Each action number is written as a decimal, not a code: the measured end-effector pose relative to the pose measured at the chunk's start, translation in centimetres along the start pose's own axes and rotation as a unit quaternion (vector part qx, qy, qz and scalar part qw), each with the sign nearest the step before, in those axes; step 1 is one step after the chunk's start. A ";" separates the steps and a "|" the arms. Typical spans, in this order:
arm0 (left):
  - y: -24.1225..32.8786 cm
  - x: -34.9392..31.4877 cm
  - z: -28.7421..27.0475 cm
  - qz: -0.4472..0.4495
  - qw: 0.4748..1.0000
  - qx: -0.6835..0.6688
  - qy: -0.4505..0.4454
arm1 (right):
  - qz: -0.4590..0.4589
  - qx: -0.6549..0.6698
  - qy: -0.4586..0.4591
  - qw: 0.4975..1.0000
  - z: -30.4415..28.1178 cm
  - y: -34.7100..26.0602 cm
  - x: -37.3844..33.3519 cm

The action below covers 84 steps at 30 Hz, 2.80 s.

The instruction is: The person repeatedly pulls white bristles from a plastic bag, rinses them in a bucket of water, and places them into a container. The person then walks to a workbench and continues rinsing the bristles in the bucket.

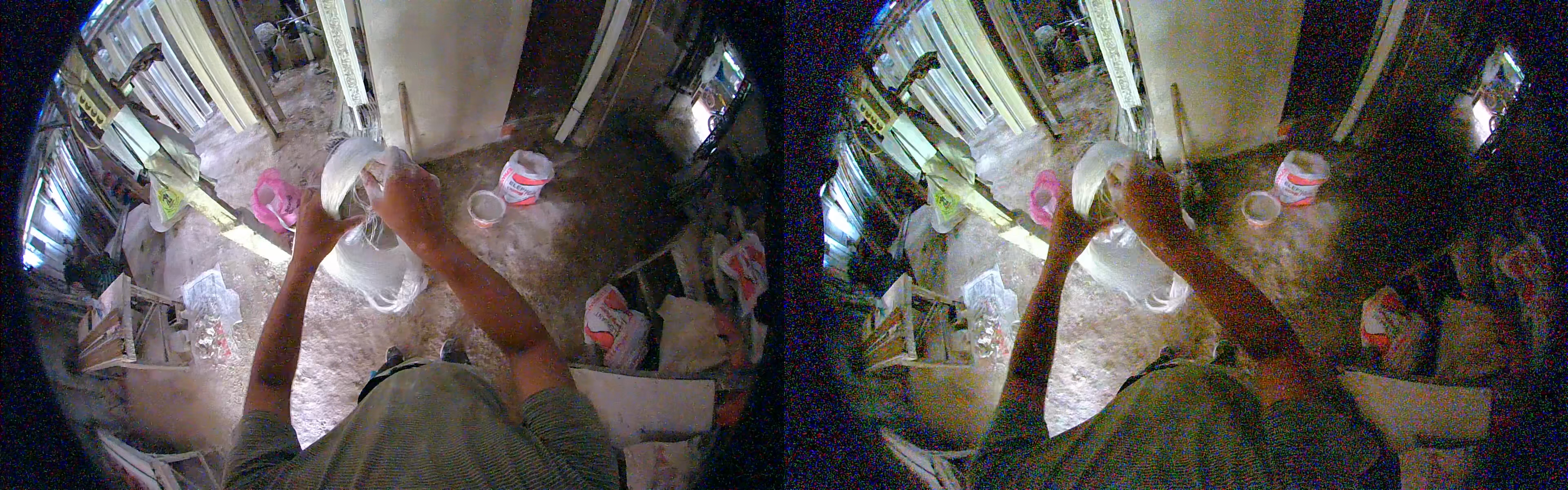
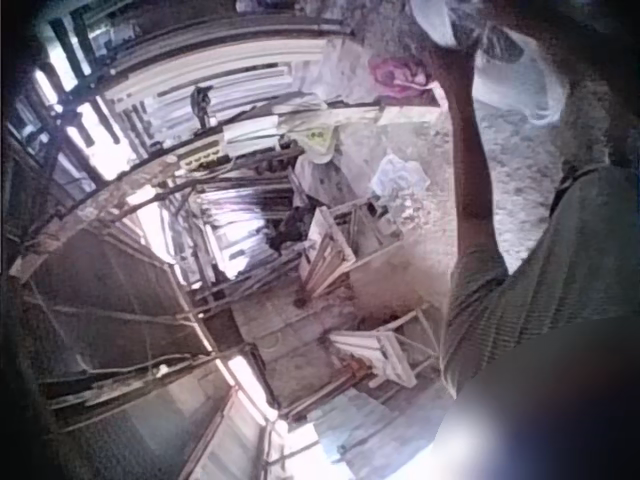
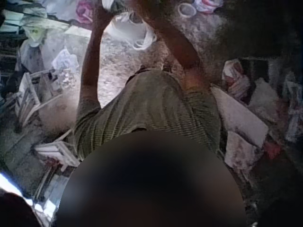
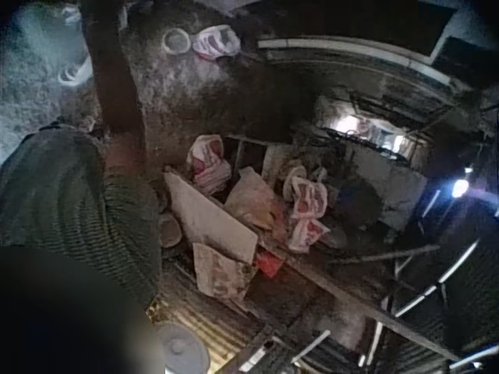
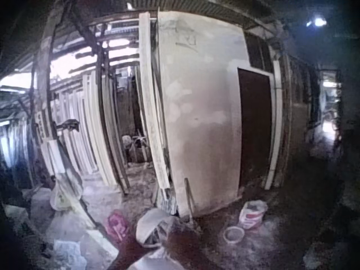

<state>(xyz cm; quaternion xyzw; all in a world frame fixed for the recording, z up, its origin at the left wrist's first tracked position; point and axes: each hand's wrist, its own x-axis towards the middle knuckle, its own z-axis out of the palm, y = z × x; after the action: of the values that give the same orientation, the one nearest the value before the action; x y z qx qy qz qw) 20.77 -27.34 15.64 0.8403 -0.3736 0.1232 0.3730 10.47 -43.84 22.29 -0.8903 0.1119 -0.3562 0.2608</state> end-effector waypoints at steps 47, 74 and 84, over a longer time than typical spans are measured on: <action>19.3 10.6 11.2 0.107 0.970 -0.209 -0.068 | 0.098 -0.326 0.169 0.925 -17.3 8.6 6.3; 50.2 30.4 45.1 0.132 0.846 -0.354 -0.375 | 0.068 -0.483 0.254 0.835 -49.4 39.8 9.4; 57.6 38.8 55.3 0.092 0.720 -0.447 -0.523 | 0.059 -0.524 0.261 0.808 -57.2 48.4 13.6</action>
<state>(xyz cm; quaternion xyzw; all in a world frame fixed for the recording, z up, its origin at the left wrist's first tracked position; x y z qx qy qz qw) 2.11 -113.37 27.10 0.4683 -0.5965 -0.4832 0.4374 -19.98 -111.71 38.70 -0.7566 0.3982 -0.4464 -0.2640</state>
